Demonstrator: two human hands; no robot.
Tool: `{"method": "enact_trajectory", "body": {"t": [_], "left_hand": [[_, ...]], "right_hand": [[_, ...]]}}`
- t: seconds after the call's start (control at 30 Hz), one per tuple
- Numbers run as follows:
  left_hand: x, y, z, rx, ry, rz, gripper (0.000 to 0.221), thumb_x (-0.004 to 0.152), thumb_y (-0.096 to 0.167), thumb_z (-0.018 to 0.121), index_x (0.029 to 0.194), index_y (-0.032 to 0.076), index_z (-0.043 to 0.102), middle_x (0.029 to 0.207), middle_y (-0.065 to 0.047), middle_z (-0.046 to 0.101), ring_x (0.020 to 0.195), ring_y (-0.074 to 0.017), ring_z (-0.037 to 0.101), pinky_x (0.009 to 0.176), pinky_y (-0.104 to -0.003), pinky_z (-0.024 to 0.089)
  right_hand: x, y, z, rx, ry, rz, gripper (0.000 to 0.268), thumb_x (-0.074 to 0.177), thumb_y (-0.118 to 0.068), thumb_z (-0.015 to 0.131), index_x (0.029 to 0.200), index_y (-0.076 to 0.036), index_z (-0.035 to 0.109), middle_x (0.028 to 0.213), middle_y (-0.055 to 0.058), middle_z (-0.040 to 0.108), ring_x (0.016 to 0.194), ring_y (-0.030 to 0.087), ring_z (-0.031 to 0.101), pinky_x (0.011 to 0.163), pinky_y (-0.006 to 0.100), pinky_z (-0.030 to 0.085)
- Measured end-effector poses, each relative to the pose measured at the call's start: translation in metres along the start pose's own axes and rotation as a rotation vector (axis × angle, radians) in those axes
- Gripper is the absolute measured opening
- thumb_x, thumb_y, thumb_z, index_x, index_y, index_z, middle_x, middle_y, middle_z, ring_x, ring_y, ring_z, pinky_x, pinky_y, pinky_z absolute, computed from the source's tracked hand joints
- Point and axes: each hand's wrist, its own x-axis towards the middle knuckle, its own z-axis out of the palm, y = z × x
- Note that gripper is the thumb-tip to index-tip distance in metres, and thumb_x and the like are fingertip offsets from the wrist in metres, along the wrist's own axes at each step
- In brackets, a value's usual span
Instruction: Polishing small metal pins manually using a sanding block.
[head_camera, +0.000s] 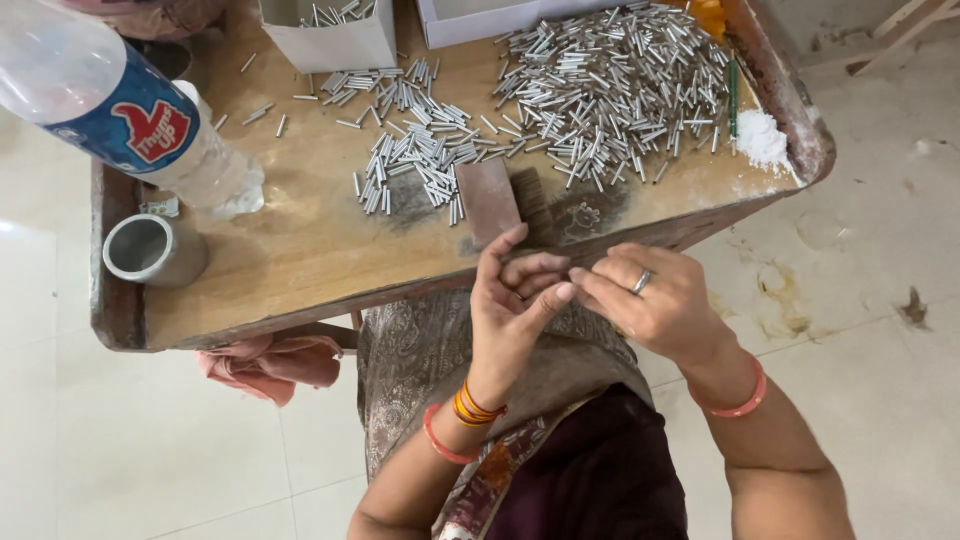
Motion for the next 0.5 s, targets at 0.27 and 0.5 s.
{"method": "enact_trajectory", "body": {"t": [0.27, 0.5], "left_hand": [[-0.008, -0.004, -0.014, -0.171, 0.12, 0.069, 0.061, 0.096, -0.01, 0.072, 0.146, -0.001, 0.039, 0.093, -0.008, 0.071, 0.087, -0.0159, 0.068, 0.082, -0.028, 0.057], [-0.018, 0.001, -0.024, -0.341, 0.128, -0.184, 0.059, 0.093, -0.006, 0.07, 0.143, -0.001, 0.039, 0.089, -0.006, 0.071, 0.083, -0.0154, 0.07, 0.076, -0.027, 0.058]], "right_hand": [[-0.011, -0.037, 0.034, 0.494, 0.191, 0.338, 0.035, 0.08, -0.001, 0.084, 0.11, 0.004, 0.068, 0.115, 0.014, 0.069, 0.107, 0.029, 0.071, 0.089, 0.039, 0.062], [-0.015, -0.052, 0.048, 0.691, 0.344, 0.455, 0.023, 0.091, 0.011, 0.072, 0.111, 0.0, 0.072, 0.114, 0.013, 0.074, 0.102, 0.02, 0.076, 0.087, 0.03, 0.064]]}}
